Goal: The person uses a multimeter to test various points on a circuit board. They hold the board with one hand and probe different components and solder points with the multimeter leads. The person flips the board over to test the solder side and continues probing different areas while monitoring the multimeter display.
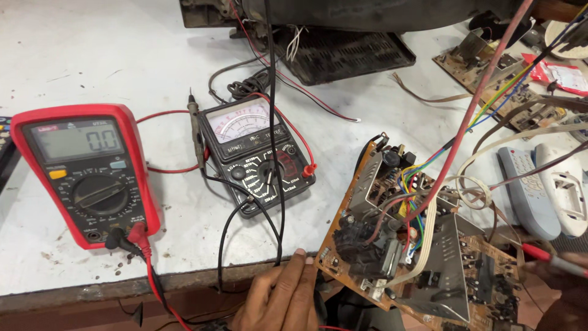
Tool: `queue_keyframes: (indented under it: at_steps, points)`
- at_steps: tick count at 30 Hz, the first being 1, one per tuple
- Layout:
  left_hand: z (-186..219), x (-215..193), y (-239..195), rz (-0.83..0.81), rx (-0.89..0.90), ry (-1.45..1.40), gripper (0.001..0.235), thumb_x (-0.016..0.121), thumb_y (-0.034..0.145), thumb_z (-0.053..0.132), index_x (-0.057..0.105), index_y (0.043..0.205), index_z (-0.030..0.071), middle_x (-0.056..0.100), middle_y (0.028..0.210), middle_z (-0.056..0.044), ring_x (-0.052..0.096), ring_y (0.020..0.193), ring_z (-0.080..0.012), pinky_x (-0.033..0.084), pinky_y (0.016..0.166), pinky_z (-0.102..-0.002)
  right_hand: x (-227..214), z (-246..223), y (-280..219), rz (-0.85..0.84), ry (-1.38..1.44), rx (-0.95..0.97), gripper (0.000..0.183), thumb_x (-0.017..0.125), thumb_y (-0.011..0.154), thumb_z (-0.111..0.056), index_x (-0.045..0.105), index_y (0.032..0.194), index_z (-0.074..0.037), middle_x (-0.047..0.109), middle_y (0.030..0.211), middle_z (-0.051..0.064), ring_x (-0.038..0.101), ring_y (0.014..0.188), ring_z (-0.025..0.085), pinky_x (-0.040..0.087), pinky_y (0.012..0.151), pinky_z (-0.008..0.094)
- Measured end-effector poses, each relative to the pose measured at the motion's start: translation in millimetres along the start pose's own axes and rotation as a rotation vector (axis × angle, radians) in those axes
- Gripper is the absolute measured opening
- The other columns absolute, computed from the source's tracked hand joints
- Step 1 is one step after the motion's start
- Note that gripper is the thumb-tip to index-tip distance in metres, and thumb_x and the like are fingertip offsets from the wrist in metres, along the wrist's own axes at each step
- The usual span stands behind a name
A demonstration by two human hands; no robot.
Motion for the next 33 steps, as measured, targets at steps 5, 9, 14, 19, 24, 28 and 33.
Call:
queue_keyframes:
  at_steps: [5, 9, 14, 19, 24, 28, 33]
  points:
    - [-1.0, -0.2, 1.6, -0.003, 0.012, -0.011, 0.013, 0.077, 0.082, 0.008, 0.081, 0.094, 0.004, 0.078, 0.107, -0.012, 0.073, 0.086, -0.0183, 0.062, 0.063, -0.026, -39.6, 92.6, 21.7, -0.127, 0.140, 0.338, 0.051, 0.034, 0.109, -0.041, 0.053, 0.130, 0.001, 0.067, 0.115, 0.032, 0.070, 0.085, 0.028, 0.053, 0.069, 0.042]
    - [1.7, -2.5, 3.3, 0.027, -0.006, 0.005, 0.012, 0.077, 0.082, 0.008, 0.081, 0.093, 0.004, 0.078, 0.107, -0.011, 0.073, 0.086, -0.0179, 0.062, 0.064, -0.027, -60.3, 143.4, 42.8, -0.334, 0.261, 0.664, 0.054, 0.036, 0.106, -0.045, 0.055, 0.133, -0.002, 0.068, 0.118, 0.033, 0.071, 0.079, 0.026, 0.052, 0.059, 0.040]
    - [1.2, -4.0, 4.6, 0.084, 0.039, 0.030, 0.013, 0.077, 0.081, 0.005, 0.081, 0.093, 0.003, 0.079, 0.106, -0.010, 0.072, 0.084, -0.0178, 0.062, 0.063, -0.026, -67.5, 159.2, 55.0, -0.643, 0.392, 0.986, 0.059, 0.039, 0.102, -0.049, 0.056, 0.138, -0.005, 0.070, 0.121, 0.034, 0.072, 0.072, 0.023, 0.051, 0.047, 0.037]
    - [0.6, -0.2, 3.5, 0.024, -0.004, -0.006, 0.012, 0.078, 0.081, 0.006, 0.081, 0.092, 0.003, 0.078, 0.104, -0.011, 0.073, 0.087, -0.0189, 0.062, 0.063, -0.025, -62.3, 154.2, 38.3, -0.832, 0.735, 0.982, 0.065, 0.042, 0.110, -0.049, 0.057, 0.132, 0.010, 0.065, 0.132, 0.038, 0.072, 0.073, 0.022, 0.054, 0.050, 0.033]
    - [2.7, -1.3, 3.7, 0.002, -0.023, -0.005, 0.012, 0.078, 0.082, 0.007, 0.081, 0.093, 0.003, 0.079, 0.103, -0.012, 0.073, 0.086, -0.0186, 0.063, 0.064, -0.027, -53.7, 144.9, 24.7, -0.411, 0.498, 0.778, 0.060, 0.048, 0.103, -0.042, 0.056, 0.134, 0.008, 0.063, 0.122, 0.032, 0.071, 0.077, 0.022, 0.054, 0.055, 0.033]
    - [4.1, -0.4, 4.5, 0.023, -0.040, -0.016, 0.011, 0.078, 0.082, 0.006, 0.081, 0.092, 0.003, 0.079, 0.103, -0.012, 0.073, 0.085, -0.0178, 0.062, 0.063, -0.027, -39.0, 100.8, 5.3, -0.136, 0.292, 0.432, 0.057, 0.055, 0.094, -0.037, 0.057, 0.136, 0.002, 0.064, 0.112, 0.025, 0.070, 0.076, 0.022, 0.054, 0.059, 0.034]
    - [6.4, -4.1, 8.1, 0.050, -0.040, -0.024, 0.010, 0.078, 0.081, 0.005, 0.081, 0.091, 0.003, 0.079, 0.102, -0.012, 0.073, 0.084, -0.0176, 0.062, 0.064, -0.027, -18.9, -19.4, -10.0, 0.067, -0.065, -0.074, 0.061, 0.063, 0.083, -0.030, 0.058, 0.139, -0.005, 0.066, 0.101, 0.017, 0.068, 0.074, 0.021, 0.054, 0.063, 0.035]
Point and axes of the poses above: each hand's wrist, its own y-axis towards the middle knuckle, its own x-axis out of the palm, z = x × y, the point moved 3 cm from there along y, towards the middle knuckle
